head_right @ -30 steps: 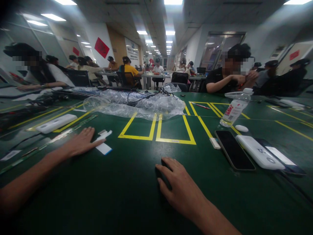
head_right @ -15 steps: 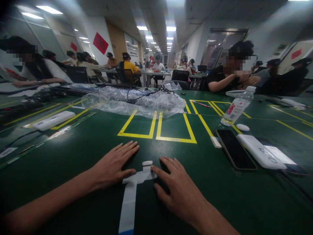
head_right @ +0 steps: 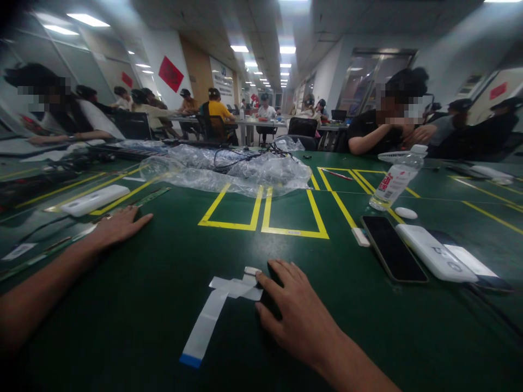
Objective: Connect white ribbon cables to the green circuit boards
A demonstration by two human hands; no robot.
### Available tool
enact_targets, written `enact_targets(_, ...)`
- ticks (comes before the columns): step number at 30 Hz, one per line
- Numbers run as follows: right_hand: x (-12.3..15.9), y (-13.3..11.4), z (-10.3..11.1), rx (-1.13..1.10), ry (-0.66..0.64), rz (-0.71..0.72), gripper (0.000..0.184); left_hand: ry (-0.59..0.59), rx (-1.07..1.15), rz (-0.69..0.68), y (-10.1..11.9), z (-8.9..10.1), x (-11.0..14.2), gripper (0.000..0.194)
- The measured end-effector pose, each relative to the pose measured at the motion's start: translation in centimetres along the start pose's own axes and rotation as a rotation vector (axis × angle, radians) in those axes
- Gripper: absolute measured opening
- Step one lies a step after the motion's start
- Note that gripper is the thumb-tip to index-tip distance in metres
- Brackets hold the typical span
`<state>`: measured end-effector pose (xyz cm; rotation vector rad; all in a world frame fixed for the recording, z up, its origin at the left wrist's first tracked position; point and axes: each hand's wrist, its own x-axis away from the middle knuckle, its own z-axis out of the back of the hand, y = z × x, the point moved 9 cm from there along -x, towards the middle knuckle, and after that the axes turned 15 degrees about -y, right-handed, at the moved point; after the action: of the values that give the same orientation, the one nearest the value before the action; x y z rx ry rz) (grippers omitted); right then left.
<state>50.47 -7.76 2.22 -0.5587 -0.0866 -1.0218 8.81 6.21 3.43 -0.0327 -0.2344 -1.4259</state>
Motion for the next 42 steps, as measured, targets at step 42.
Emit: enact_targets(42, 0.0, -0.8, -0.1, 0.042, -0.077, 0.141, 0.05, -0.022, 0.164, -1.087, 24.4, -5.7, 14.0, 0.024)
